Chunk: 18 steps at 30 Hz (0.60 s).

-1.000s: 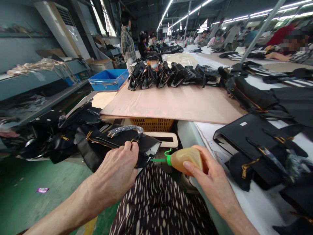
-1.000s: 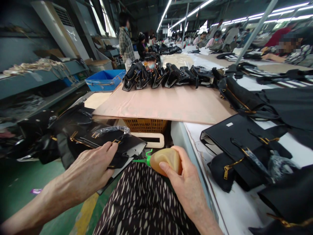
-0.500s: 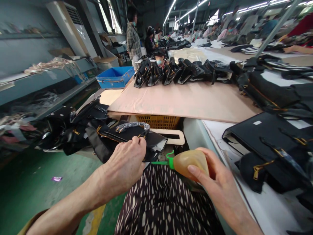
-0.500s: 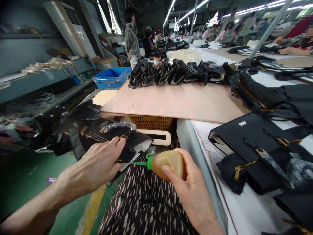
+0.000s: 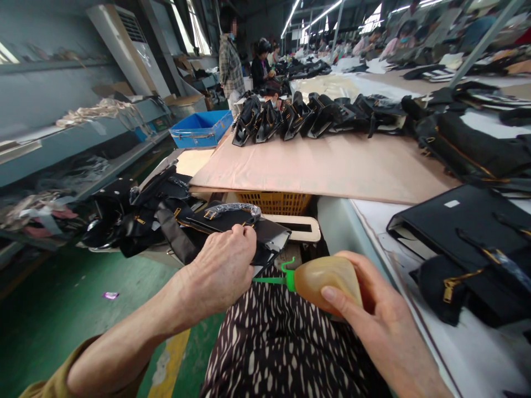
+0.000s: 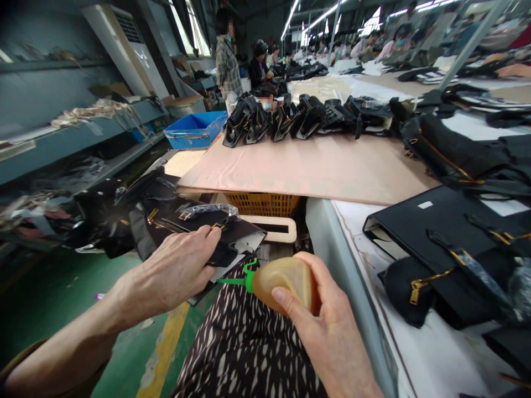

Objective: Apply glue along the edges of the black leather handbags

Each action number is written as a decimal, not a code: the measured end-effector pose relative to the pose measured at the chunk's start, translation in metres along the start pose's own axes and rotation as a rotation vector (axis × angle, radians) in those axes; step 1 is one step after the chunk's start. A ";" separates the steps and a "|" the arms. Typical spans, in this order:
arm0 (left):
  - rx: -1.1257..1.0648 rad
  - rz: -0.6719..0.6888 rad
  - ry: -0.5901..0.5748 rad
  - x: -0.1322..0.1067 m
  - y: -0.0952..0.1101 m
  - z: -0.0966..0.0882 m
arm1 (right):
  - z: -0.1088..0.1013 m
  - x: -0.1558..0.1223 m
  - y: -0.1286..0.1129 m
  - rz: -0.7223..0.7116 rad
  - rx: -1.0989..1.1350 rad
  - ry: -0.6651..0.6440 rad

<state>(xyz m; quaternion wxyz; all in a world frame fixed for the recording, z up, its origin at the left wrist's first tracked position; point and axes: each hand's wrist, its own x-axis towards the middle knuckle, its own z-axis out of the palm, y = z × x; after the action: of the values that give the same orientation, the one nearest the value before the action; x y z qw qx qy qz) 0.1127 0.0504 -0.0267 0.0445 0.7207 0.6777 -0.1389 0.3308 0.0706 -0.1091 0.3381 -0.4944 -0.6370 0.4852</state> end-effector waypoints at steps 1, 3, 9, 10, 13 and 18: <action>0.001 0.002 -0.003 0.001 0.000 -0.001 | 0.000 0.000 0.001 -0.002 0.000 0.000; 0.008 0.008 -0.001 0.003 0.000 -0.003 | -0.001 -0.001 0.003 -0.005 0.000 -0.001; 0.035 0.036 0.021 0.007 -0.003 -0.002 | 0.000 -0.003 0.009 -0.035 0.025 0.003; 0.040 0.038 0.026 0.007 -0.004 -0.001 | 0.000 -0.003 0.009 -0.037 0.023 0.009; 0.053 0.048 0.043 0.008 -0.006 -0.001 | 0.000 -0.005 0.008 -0.045 0.012 0.027; 0.064 0.073 0.062 0.011 -0.008 -0.004 | 0.002 -0.009 0.008 0.023 0.010 0.069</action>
<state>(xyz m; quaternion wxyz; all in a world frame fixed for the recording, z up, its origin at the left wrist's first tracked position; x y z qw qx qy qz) 0.1058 0.0621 -0.0251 0.0057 0.7500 0.6472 -0.1363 0.3337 0.0621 -0.1168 0.3568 -0.5165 -0.6167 0.4750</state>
